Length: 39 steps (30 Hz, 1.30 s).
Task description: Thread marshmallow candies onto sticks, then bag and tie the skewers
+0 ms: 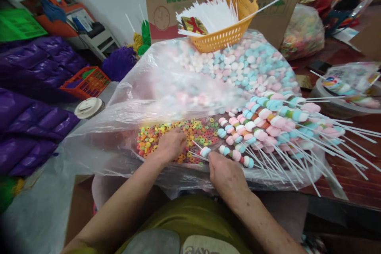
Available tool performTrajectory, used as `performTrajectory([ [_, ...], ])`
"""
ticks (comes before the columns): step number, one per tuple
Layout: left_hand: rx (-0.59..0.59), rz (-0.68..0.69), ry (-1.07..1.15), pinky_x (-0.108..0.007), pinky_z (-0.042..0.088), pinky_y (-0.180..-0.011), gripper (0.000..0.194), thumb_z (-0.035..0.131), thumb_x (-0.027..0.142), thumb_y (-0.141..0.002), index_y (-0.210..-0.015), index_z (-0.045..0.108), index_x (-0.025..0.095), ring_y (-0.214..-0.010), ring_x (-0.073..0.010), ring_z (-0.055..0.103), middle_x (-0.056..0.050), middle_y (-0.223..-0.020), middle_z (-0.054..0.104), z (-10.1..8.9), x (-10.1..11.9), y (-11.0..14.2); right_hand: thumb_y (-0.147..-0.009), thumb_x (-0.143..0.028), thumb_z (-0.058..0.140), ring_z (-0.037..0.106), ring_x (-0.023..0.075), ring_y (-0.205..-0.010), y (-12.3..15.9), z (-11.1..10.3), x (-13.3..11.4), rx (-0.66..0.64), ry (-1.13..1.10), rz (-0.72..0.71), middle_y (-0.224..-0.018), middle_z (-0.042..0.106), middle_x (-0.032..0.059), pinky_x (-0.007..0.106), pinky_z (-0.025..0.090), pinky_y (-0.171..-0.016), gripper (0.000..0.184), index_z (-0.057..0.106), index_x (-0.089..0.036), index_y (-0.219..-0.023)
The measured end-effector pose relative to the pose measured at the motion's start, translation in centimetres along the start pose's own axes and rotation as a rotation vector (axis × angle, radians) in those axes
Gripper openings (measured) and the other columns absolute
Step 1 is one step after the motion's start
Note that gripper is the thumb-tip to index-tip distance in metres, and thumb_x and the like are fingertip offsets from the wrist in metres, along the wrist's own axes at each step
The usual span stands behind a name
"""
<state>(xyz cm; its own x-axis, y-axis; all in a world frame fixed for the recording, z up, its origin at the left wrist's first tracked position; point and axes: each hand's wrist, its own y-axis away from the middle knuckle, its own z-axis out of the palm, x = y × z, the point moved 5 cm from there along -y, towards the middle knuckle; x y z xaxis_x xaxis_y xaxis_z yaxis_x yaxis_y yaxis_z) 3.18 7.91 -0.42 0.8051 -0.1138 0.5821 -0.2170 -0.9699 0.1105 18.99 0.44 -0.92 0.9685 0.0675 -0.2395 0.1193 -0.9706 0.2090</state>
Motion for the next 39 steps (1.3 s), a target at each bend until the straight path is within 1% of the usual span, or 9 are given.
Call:
performTrajectory([
  [4, -0.001, -0.064, 0.237, -0.025, 0.041, -0.061, 0.01, 0.056, 0.02, -0.072, -0.067, 0.064, 0.016, -0.065, -0.0137, 0.056, -0.002, -0.068, 0.061, -0.5, -1.7, 0.1, -0.088, -0.018, 0.036, 0.057, 0.0153, -0.066, 0.5, 0.0, -0.7, 0.0, -0.064, -0.056, -0.071, 0.062, 0.0042, 0.027, 0.026, -0.056, 0.022, 0.053, -0.017, -0.075],
  [9, -0.071, -0.335, 1.14, -0.02, 0.042, -0.05, 0.024, 0.074, 0.029, -0.058, -0.074, 0.065, 0.014, -0.048, -0.0069, 0.052, 0.002, -0.058, 0.059, -0.3, -3.8, 1.9, -0.089, -0.018, 0.032, 0.059, 0.0168, -0.073, 0.6, -0.1, -2.7, 0.02, -0.113, -0.16, -0.078, 0.064, 0.0053, 0.026, 0.029, -0.057, 0.024, 0.056, -0.018, -0.084],
  [12, -0.125, -0.386, 1.278, -0.02, 0.045, -0.05, 0.026, 0.079, 0.025, -0.052, -0.07, 0.065, 0.013, -0.048, -0.0081, 0.056, 0.002, -0.055, 0.061, 0.0, -3.5, 2.7, -0.088, -0.016, 0.032, 0.06, 0.017, -0.074, 0.6, -0.3, -3.3, -0.004, -0.082, -0.146, -0.083, 0.065, 0.0059, 0.026, 0.028, -0.055, 0.024, 0.057, -0.018, -0.089],
  [20, -0.192, -0.235, 0.978, -0.021, 0.044, -0.051, 0.028, 0.077, 0.028, -0.055, -0.073, 0.065, 0.011, -0.05, -0.0098, 0.056, 0.001, -0.056, 0.06, 0.4, -2.1, 3.7, -0.083, -0.013, 0.039, 0.06, 0.0176, -0.066, 1.3, 0.3, -3.3, -0.043, 0.001, -0.146, -0.08, 0.065, 0.0074, 0.025, 0.028, -0.052, 0.02, 0.057, -0.017, -0.091],
  [24, 0.051, -0.198, 0.898, -0.025, 0.047, -0.056, 0.037, 0.066, 0.037, -0.069, -0.1, 0.059, 0.018, -0.061, -0.0114, 0.059, -0.001, -0.08, 0.061, -0.8, -3.3, 3.9, -0.088, -0.02, 0.033, 0.053, 0.0133, -0.063, 1.0, 1.4, -2.8, 0.107, -0.388, -0.27, -0.068, 0.059, 0.0037, 0.023, 0.034, -0.058, 0.023, 0.052, -0.017, -0.075],
  [27, 0.142, -0.071, 0.382, -0.026, 0.045, -0.064, 0.021, 0.056, 0.032, -0.077, -0.092, 0.063, 0.019, -0.073, -0.0142, 0.058, -0.003, -0.083, 0.06, -2.0, -3.2, 3.3, -0.089, -0.027, 0.032, 0.046, 0.0109, -0.056, 0.7, 1.9, -1.8, 0.196, -0.621, -0.292, -0.06, 0.051, -0.0003, 0.022, 0.033, -0.055, 0.029, 0.045, -0.018, -0.064],
  [31, -0.012, 0.098, -0.265, -0.027, 0.042, -0.067, 0.016, 0.052, 0.023, -0.078, -0.083, 0.067, 0.02, -0.081, -0.0178, 0.057, -0.006, -0.09, 0.06, -1.1, -1.8, 2.1, -0.088, -0.027, 0.034, 0.045, 0.0112, -0.056, 0.7, 2.1, -0.8, 0.216, -0.606, -0.248, -0.059, 0.05, -0.0006, 0.023, 0.031, -0.056, 0.028, 0.044, -0.019, -0.064],
  [35, 0.0, 0.078, -0.143, -0.025, 0.042, -0.066, 0.014, 0.053, 0.022, -0.077, -0.074, 0.066, 0.019, -0.075, -0.0148, 0.057, -0.004, -0.081, 0.061, -0.9, -2.2, 1.6, -0.087, -0.024, 0.033, 0.05, 0.0133, -0.06, 0.8, 2.5, -0.6, 0.133, -0.413, -0.19, -0.064, 0.056, 0.0021, 0.025, 0.029, -0.058, 0.026, 0.051, -0.018, -0.07],
  [39, 0.066, -0.124, 0.386, -0.022, 0.04, -0.054, 0.012, 0.061, 0.026, -0.071, -0.068, 0.063, 0.015, -0.056, -0.0105, 0.053, 0.0, -0.061, 0.059, -1.0, -4.0, 2.1, -0.088, -0.022, 0.033, 0.053, 0.0143, -0.064, 0.6, 2.5, -1.3, 0.09, -0.238, -0.157, -0.069, 0.06, 0.0037, 0.026, 0.026, -0.056, 0.026, 0.054, -0.018, -0.074],
])
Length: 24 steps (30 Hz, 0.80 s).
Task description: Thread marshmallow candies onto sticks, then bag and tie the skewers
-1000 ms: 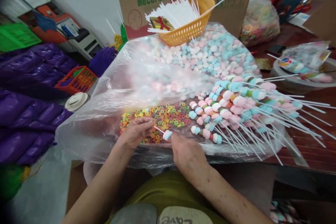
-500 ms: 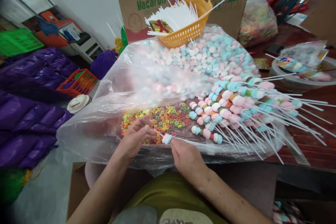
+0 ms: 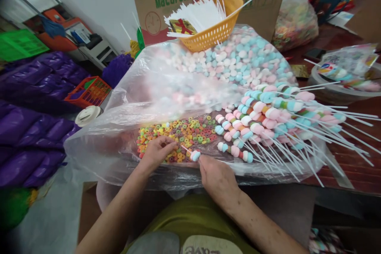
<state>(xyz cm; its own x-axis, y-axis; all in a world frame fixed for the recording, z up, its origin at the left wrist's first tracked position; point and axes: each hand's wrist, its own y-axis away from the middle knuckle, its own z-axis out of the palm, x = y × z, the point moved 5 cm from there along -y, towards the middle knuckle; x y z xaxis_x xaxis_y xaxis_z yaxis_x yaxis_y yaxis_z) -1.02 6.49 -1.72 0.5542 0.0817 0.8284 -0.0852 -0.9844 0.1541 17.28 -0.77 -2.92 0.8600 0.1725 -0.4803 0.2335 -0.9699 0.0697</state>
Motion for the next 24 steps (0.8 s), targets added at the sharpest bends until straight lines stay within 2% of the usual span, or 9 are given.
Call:
performTrajectory([
  [4, -0.114, -0.269, 0.544, -0.02, 0.035, -0.038, 0.023, 0.07, 0.033, -0.063, -0.069, 0.059, 0.014, -0.038, -0.0089, 0.048, 0.002, -0.048, 0.058, 1.3, -0.8, 1.1, -0.089, -0.021, 0.032, 0.056, 0.0151, -0.066, -0.4, -0.2, -1.2, -0.021, 0.076, -0.009, -0.075, 0.063, 0.0045, 0.027, 0.024, -0.055, 0.026, 0.056, -0.018, -0.08],
  [8, -0.139, -0.371, 0.815, -0.018, 0.039, -0.037, 0.029, 0.077, 0.024, -0.056, -0.076, 0.059, 0.014, -0.038, -0.0073, 0.051, 0.002, -0.055, 0.062, 2.0, -0.4, 1.5, -0.089, -0.018, 0.034, 0.058, 0.0155, -0.069, -0.1, -0.7, -1.6, -0.031, 0.134, 0.011, -0.078, 0.065, 0.005, 0.027, 0.024, -0.053, 0.023, 0.057, -0.018, -0.084],
  [12, -0.247, -0.435, 0.969, -0.015, 0.037, -0.035, 0.029, 0.079, 0.02, -0.054, -0.077, 0.063, 0.011, -0.038, -0.0041, 0.049, 0.0, -0.058, 0.064, 2.7, 0.0, 1.5, -0.087, -0.015, 0.036, 0.058, 0.0158, -0.067, 0.3, -1.4, -1.5, -0.053, 0.171, 0.01, -0.075, 0.065, 0.0043, 0.027, 0.022, -0.052, 0.022, 0.057, -0.019, -0.083],
  [15, -0.251, -0.439, 1.056, -0.014, 0.036, -0.033, 0.028, 0.08, 0.02, -0.051, -0.072, 0.063, 0.01, -0.038, -0.0032, 0.047, 0.0, -0.056, 0.062, 2.8, 0.0, 1.3, -0.086, -0.015, 0.037, 0.057, 0.0158, -0.063, 0.4, -1.9, -1.6, -0.044, 0.186, -0.005, -0.071, 0.064, 0.0034, 0.027, 0.022, -0.051, 0.021, 0.057, -0.019, -0.081],
  [18, -0.276, -0.427, 1.031, -0.015, 0.038, -0.033, 0.026, 0.079, 0.019, -0.054, -0.072, 0.063, 0.01, -0.037, -0.0043, 0.047, 0.002, -0.052, 0.059, 2.8, 0.0, 1.3, -0.086, -0.015, 0.036, 0.057, 0.0161, -0.063, 0.2, -1.9, -1.7, -0.017, 0.169, -0.026, -0.07, 0.063, 0.0035, 0.027, 0.022, -0.051, 0.022, 0.057, -0.019, -0.079],
  [22, -0.225, -0.418, 1.071, -0.013, 0.038, -0.034, 0.024, 0.078, 0.021, -0.057, -0.072, 0.062, 0.009, -0.038, -0.0032, 0.046, 0.004, -0.049, 0.054, 2.6, -0.1, 1.3, -0.086, -0.017, 0.035, 0.056, 0.0162, -0.062, 0.0, -1.9, -1.8, 0.04, 0.144, -0.054, -0.069, 0.062, 0.0036, 0.028, 0.022, -0.051, 0.023, 0.057, -0.018, -0.078],
  [24, -0.239, -0.414, 1.122, -0.013, 0.039, -0.036, 0.024, 0.078, 0.021, -0.057, -0.071, 0.062, 0.009, -0.041, -0.0026, 0.047, 0.004, -0.051, 0.054, 2.6, 0.0, 1.3, -0.086, -0.017, 0.036, 0.055, 0.0159, -0.06, -0.1, -2.0, -1.9, 0.046, 0.156, -0.062, -0.067, 0.061, 0.0037, 0.028, 0.023, -0.051, 0.023, 0.057, -0.018, -0.077],
])
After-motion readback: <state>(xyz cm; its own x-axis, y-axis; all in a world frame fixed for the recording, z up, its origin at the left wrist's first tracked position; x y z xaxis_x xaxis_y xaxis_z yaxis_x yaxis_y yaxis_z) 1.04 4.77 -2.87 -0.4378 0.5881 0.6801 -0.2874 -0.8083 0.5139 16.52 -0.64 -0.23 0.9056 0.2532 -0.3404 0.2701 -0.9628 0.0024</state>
